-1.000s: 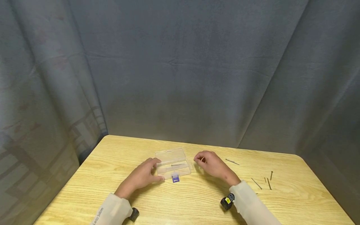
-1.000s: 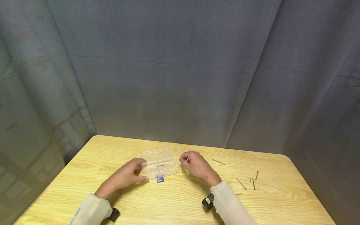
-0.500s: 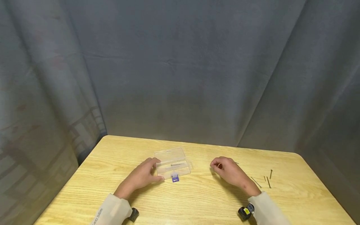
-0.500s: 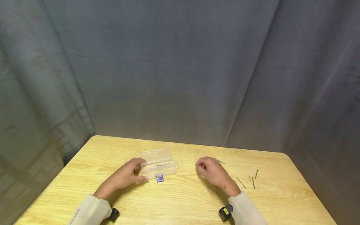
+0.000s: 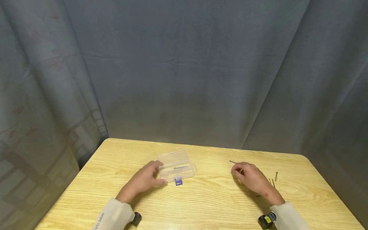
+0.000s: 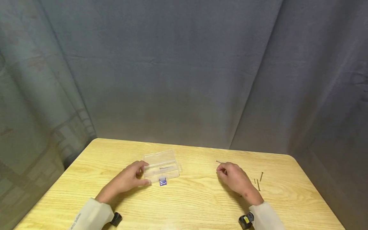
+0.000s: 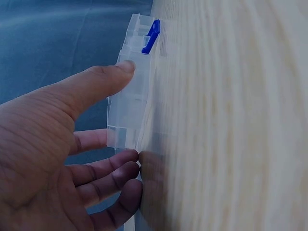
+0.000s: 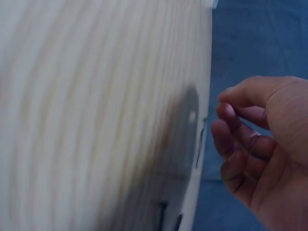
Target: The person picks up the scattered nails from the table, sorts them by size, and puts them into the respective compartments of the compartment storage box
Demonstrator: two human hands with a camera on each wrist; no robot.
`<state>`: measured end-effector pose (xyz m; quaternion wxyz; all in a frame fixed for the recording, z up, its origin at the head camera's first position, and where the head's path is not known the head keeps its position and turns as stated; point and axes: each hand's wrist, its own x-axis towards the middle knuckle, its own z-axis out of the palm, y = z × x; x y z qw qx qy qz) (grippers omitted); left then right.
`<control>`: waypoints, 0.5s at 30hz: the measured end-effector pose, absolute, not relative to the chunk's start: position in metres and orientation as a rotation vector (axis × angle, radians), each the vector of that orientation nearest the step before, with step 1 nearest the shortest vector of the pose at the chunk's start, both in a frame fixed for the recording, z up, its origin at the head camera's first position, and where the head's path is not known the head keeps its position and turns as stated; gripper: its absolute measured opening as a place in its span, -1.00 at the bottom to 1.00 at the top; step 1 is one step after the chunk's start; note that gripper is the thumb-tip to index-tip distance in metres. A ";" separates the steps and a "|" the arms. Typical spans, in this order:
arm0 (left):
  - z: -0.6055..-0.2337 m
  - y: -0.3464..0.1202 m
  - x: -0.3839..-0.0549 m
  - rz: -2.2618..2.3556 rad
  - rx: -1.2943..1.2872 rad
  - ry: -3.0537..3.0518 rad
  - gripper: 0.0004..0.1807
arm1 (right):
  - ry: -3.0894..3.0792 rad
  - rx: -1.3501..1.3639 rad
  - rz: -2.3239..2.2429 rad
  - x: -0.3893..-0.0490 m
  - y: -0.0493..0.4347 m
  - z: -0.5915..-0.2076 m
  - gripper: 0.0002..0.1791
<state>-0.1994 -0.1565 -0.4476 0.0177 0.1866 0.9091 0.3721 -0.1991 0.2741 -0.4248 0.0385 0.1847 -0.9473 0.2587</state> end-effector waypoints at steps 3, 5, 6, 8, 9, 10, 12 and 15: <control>-0.448 -0.157 -0.199 1.154 0.582 2.822 -0.28 | -2.926 0.562 0.829 -0.204 0.283 -0.428 -0.94; -0.449 -0.158 -0.199 1.154 0.589 2.820 -0.27 | -2.940 0.548 0.844 -0.207 0.287 -0.429 -0.94; -0.449 -0.158 -0.199 1.158 0.590 2.816 -0.27 | -2.945 0.538 0.838 -0.209 0.289 -0.430 -0.94; -0.449 -0.158 -0.199 1.159 0.598 2.813 -0.28 | -2.937 0.520 0.811 -0.212 0.291 -0.431 -0.93; -0.449 -0.159 -0.199 1.162 0.601 2.813 -0.29 | -2.932 0.512 0.794 -0.213 0.293 -0.431 -0.93; -0.450 -0.159 -0.199 1.161 0.601 2.813 -0.28 | -2.925 0.503 0.780 -0.215 0.294 -0.431 -0.93; -0.450 -0.158 -0.199 1.158 0.597 2.813 -0.28 | -2.909 0.483 0.748 -0.218 0.297 -0.432 -0.94; -0.451 -0.158 -0.200 1.149 0.586 2.818 -0.27 | -2.897 0.453 0.697 -0.222 0.300 -0.431 -0.94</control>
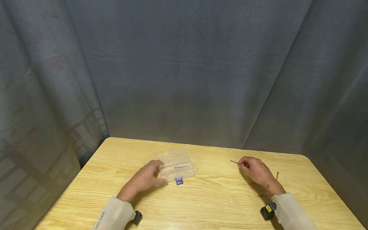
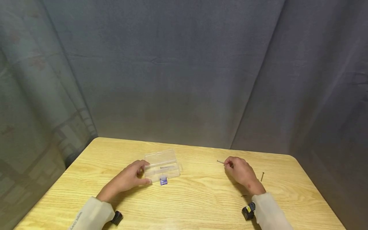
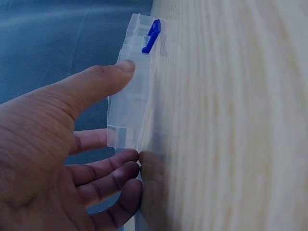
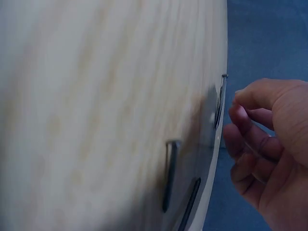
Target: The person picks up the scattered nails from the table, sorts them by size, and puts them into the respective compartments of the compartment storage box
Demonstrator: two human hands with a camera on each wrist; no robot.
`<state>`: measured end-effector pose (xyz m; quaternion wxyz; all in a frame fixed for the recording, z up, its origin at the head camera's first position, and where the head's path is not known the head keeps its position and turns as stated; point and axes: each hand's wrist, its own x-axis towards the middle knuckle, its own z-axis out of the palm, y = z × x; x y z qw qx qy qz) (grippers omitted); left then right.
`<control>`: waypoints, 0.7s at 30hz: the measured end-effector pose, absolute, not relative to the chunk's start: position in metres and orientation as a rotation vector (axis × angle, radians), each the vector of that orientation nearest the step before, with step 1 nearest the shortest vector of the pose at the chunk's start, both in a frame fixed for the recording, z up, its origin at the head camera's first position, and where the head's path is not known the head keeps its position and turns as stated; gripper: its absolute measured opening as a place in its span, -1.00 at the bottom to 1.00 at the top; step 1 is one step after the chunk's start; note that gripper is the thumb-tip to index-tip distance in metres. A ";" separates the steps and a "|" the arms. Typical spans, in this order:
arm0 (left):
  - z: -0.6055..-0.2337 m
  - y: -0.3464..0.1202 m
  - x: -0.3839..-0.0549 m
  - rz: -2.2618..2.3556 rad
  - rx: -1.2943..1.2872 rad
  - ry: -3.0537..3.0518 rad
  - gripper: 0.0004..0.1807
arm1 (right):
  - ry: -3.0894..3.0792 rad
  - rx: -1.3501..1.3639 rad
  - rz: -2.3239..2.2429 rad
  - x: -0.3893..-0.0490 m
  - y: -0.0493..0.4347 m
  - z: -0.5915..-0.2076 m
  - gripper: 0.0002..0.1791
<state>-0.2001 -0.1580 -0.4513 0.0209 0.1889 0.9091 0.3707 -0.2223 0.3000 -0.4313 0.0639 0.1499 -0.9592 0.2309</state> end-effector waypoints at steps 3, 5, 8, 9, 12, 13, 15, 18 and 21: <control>-0.452 -0.158 -0.201 1.146 0.582 2.823 -0.26 | -2.895 0.431 0.632 -0.226 0.303 -0.431 -0.97; -0.453 -0.158 -0.201 1.145 0.585 2.826 -0.25 | -2.899 0.410 0.576 -0.228 0.304 -0.431 -0.97; -0.452 -0.158 -0.201 1.144 0.593 2.824 -0.25 | -2.909 0.374 0.510 -0.230 0.304 -0.431 -0.95; -0.453 -0.158 -0.202 1.142 0.594 2.824 -0.24 | -2.912 0.368 0.493 -0.230 0.304 -0.431 -0.94; -0.452 -0.158 -0.202 1.143 0.594 2.822 -0.25 | -2.920 0.357 0.469 -0.231 0.304 -0.431 -0.94; -0.452 -0.158 -0.202 1.142 0.593 2.823 -0.25 | -2.923 0.360 0.468 -0.232 0.304 -0.431 -0.94; -0.452 -0.158 -0.202 1.152 0.587 2.821 -0.26 | -2.930 0.363 0.465 -0.233 0.304 -0.432 -0.95; -0.452 -0.158 -0.201 1.156 0.590 2.821 -0.27 | -2.939 0.364 0.455 -0.234 0.304 -0.433 -0.94; -0.452 -0.158 -0.201 1.155 0.582 2.821 -0.28 | -2.950 0.375 0.442 -0.235 0.304 -0.433 -0.93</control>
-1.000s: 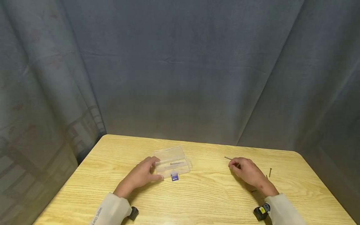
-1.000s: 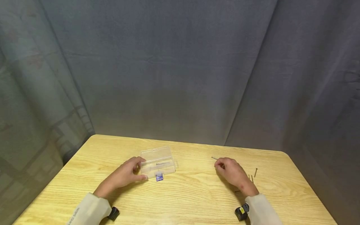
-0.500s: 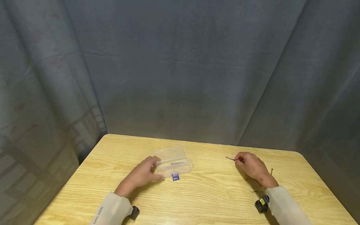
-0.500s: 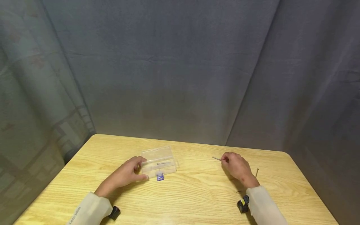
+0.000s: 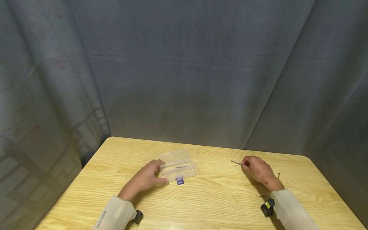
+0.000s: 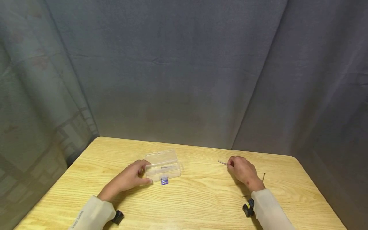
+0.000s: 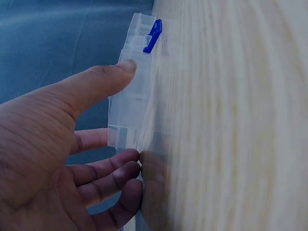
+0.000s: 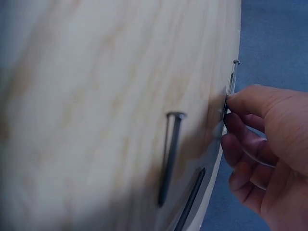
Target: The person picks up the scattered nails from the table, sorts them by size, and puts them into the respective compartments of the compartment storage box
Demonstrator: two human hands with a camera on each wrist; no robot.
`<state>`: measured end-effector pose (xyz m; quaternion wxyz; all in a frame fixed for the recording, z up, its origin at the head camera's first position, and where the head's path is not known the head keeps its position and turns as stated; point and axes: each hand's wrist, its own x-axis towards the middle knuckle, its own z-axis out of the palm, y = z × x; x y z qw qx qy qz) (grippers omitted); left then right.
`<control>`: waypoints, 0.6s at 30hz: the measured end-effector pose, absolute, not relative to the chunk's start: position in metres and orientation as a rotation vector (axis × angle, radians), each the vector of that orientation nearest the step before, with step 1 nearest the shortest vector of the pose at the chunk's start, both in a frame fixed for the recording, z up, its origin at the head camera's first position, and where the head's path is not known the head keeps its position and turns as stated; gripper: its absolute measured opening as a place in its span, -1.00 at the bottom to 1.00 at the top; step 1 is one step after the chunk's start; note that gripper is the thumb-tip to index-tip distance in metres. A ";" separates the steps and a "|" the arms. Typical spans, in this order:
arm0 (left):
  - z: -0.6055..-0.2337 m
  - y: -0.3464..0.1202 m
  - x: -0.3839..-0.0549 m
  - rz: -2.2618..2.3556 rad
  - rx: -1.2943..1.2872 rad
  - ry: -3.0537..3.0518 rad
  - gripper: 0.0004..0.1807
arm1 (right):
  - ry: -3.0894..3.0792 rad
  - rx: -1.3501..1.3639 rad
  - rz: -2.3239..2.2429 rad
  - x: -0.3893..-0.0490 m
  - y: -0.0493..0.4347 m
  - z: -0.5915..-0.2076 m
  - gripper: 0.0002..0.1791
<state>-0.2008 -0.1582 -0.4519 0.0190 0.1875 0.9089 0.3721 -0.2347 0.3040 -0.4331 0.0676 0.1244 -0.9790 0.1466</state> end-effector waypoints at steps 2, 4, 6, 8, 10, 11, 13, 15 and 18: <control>-0.452 -0.158 -0.201 1.153 0.578 2.818 -0.27 | -2.959 0.385 0.435 -0.235 0.304 -0.432 -0.92; -0.452 -0.158 -0.202 1.161 0.572 2.812 -0.27 | -2.966 0.395 0.415 -0.234 0.303 -0.431 -0.92; -0.452 -0.158 -0.202 1.167 0.573 2.809 -0.27 | -2.967 0.415 0.392 -0.234 0.303 -0.430 -0.91; -0.452 -0.158 -0.203 1.169 0.582 2.806 -0.26 | -2.960 0.439 0.366 -0.235 0.303 -0.428 -0.90; -0.452 -0.158 -0.203 1.171 0.593 2.806 -0.26 | -2.952 0.467 0.344 -0.235 0.303 -0.427 -0.89; -0.452 -0.158 -0.203 1.171 0.598 2.811 -0.27 | -2.946 0.488 0.330 -0.235 0.303 -0.427 -0.89; -0.452 -0.157 -0.203 1.176 0.600 2.810 -0.28 | -2.936 0.517 0.298 -0.235 0.303 -0.427 -0.87; -0.451 -0.157 -0.202 1.180 0.600 2.808 -0.29 | -2.924 0.544 0.259 -0.234 0.302 -0.428 -0.85; -0.450 -0.157 -0.202 1.179 0.587 2.803 -0.28 | -2.904 0.586 0.195 -0.234 0.302 -0.429 -0.82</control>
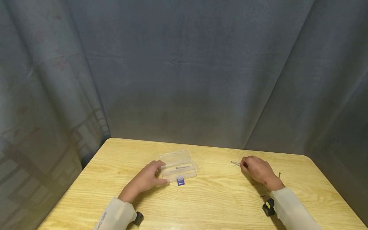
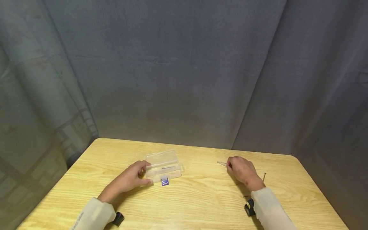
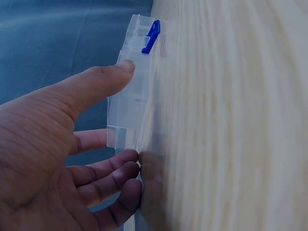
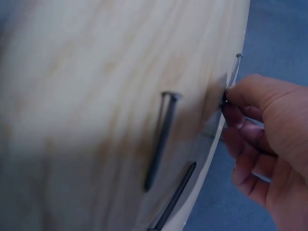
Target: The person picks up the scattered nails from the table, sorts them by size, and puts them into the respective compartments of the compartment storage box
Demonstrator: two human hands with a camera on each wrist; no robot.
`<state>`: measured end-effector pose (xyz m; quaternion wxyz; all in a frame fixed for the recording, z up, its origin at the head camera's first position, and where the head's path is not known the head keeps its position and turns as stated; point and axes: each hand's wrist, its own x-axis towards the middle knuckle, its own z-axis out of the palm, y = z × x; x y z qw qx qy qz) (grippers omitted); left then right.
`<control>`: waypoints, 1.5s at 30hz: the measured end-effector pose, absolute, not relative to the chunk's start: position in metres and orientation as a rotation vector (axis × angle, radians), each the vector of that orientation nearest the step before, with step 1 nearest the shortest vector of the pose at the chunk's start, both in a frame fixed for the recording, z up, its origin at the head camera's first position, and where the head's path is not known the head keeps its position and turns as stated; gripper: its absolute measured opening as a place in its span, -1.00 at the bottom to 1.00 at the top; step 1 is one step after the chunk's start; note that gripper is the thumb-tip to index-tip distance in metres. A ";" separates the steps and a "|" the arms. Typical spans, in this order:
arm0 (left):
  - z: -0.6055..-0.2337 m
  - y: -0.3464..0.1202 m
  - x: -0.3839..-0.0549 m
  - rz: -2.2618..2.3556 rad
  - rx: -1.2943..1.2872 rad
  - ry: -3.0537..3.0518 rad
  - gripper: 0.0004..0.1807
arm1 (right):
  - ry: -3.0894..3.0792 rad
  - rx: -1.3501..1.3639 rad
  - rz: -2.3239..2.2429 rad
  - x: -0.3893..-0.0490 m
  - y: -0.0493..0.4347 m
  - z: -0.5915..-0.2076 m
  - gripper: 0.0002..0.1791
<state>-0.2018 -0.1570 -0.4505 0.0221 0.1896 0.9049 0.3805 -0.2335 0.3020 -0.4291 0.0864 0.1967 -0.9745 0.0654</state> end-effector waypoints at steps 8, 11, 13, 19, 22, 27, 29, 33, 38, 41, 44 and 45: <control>-0.451 -0.158 -0.201 1.165 0.603 2.798 -0.26 | -2.883 0.677 0.120 -0.231 0.303 -0.426 -0.79; -0.452 -0.159 -0.203 1.163 0.608 2.799 -0.25 | -2.886 0.705 0.120 -0.232 0.302 -0.423 -0.75; -0.452 -0.159 -0.203 1.170 0.604 2.798 -0.26 | -2.897 0.723 0.132 -0.233 0.301 -0.421 -0.72; -0.452 -0.160 -0.201 1.179 0.577 2.786 -0.26 | -2.921 0.768 0.113 -0.235 0.294 -0.418 -0.69; -0.452 -0.160 -0.202 1.172 0.593 2.802 -0.28 | -2.905 0.796 0.052 -0.237 0.291 -0.418 -0.66; -0.452 -0.160 -0.202 1.171 0.585 2.793 -0.28 | -2.889 0.840 0.009 -0.238 0.290 -0.418 -0.63; -0.451 -0.159 -0.203 1.171 0.580 2.786 -0.27 | -2.883 0.847 0.013 -0.238 0.290 -0.419 -0.64; -0.451 -0.160 -0.203 1.170 0.589 2.790 -0.27 | -2.866 0.846 0.044 -0.236 0.289 -0.421 -0.68; -0.451 -0.160 -0.203 1.172 0.604 2.794 -0.27 | -2.856 0.836 0.096 -0.236 0.286 -0.421 -0.66; -0.450 -0.160 -0.202 1.168 0.598 2.799 -0.28 | -2.861 0.814 0.115 -0.236 0.285 -0.421 -0.67; -0.450 -0.159 -0.201 1.164 0.587 2.802 -0.29 | -2.873 0.792 0.163 -0.234 0.283 -0.422 -0.73; -0.450 -0.159 -0.201 1.162 0.583 2.802 -0.29 | -2.877 0.788 0.189 -0.234 0.283 -0.422 -0.75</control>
